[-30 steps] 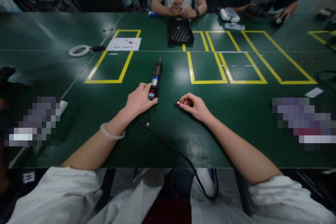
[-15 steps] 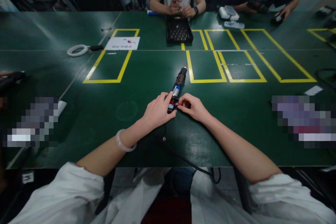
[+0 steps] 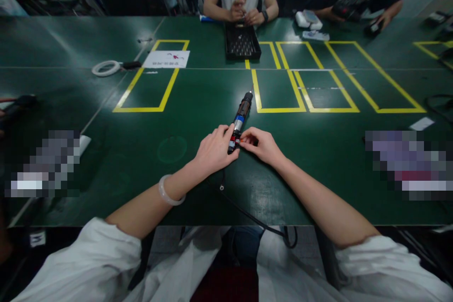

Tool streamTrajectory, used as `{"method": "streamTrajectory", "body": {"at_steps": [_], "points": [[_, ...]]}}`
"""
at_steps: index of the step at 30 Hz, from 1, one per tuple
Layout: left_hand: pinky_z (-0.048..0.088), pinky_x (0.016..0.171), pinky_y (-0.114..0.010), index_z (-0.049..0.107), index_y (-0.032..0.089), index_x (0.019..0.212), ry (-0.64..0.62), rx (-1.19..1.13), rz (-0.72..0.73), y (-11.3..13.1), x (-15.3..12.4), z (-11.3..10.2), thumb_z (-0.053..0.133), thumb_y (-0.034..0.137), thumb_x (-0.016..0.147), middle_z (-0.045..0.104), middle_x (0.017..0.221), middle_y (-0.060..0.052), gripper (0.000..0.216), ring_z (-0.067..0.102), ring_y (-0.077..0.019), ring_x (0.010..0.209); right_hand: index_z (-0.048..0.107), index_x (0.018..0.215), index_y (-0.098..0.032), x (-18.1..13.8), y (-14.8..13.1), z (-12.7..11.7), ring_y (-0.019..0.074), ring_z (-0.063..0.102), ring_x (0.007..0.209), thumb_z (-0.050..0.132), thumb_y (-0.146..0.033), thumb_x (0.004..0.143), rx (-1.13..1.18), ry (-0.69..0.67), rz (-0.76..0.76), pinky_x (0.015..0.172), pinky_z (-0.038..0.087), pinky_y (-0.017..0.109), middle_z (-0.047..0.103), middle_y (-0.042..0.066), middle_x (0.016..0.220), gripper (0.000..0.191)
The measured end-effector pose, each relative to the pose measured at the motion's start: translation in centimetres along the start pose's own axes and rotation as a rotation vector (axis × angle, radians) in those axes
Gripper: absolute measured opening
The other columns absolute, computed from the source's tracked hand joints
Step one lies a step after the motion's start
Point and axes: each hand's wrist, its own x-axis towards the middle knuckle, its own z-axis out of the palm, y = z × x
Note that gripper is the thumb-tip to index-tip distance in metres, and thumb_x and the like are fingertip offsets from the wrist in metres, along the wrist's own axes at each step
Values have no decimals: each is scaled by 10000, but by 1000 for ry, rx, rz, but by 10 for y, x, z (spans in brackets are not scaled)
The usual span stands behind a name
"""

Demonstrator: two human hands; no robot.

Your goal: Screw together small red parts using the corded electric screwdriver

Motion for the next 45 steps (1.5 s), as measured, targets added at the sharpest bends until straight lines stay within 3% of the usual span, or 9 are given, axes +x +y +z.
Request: {"method": "streamTrajectory", "body": {"at_steps": [5, 11, 21, 32, 38, 45], "points": [[472, 825, -371, 369, 157, 1478, 14, 49, -30, 5, 6, 0, 464, 561, 943, 532, 1247, -159, 677, 567, -290, 1066, 624, 915, -189, -2, -4, -2, 126, 580, 634, 655, -299, 863, 26, 42, 55, 613, 467, 255, 663, 7, 766, 125], [449, 825, -385, 390, 146, 1478, 47, 82, -36, 4, 10, 3, 455, 522, 955, 535, 1226, -163, 647, 540, -305, 1066, 619, 971, -194, -3, -5, -3, 148, 628, 734, 614, -296, 892, 69, 19, 43, 659, 481, 267, 699, 29, 861, 129], [425, 860, -421, 355, 167, 1511, 50, 138, -58, -29, 15, 0, 469, 506, 945, 524, 1231, -177, 669, 498, -336, 1082, 623, 1027, -189, -2, -2, -5, 136, 612, 741, 592, -279, 902, 65, -62, 61, 693, 481, 265, 682, 25, 871, 157], [418, 934, -463, 349, 143, 1517, 27, 174, -352, -139, 26, -10, 356, 593, 954, 484, 1298, -225, 721, 485, -383, 1142, 643, 984, -171, -2, -6, -8, 122, 596, 707, 597, -276, 895, 106, -89, 137, 670, 461, 249, 700, 32, 853, 145], [439, 900, -491, 421, 118, 1463, 12, 169, -530, -210, 21, -21, 415, 638, 917, 483, 1313, -240, 755, 489, -379, 1114, 648, 978, -171, -1, -8, -8, 122, 601, 703, 589, -263, 894, 119, -106, 153, 665, 463, 245, 699, 31, 843, 138], [366, 958, -513, 415, 104, 1443, 59, 162, -713, -290, 4, -16, 440, 625, 891, 436, 1385, -216, 759, 425, -351, 1144, 650, 956, -174, -1, -8, -8, 120, 588, 681, 589, -263, 896, 111, -113, 160, 646, 455, 242, 690, 23, 815, 124]]}}
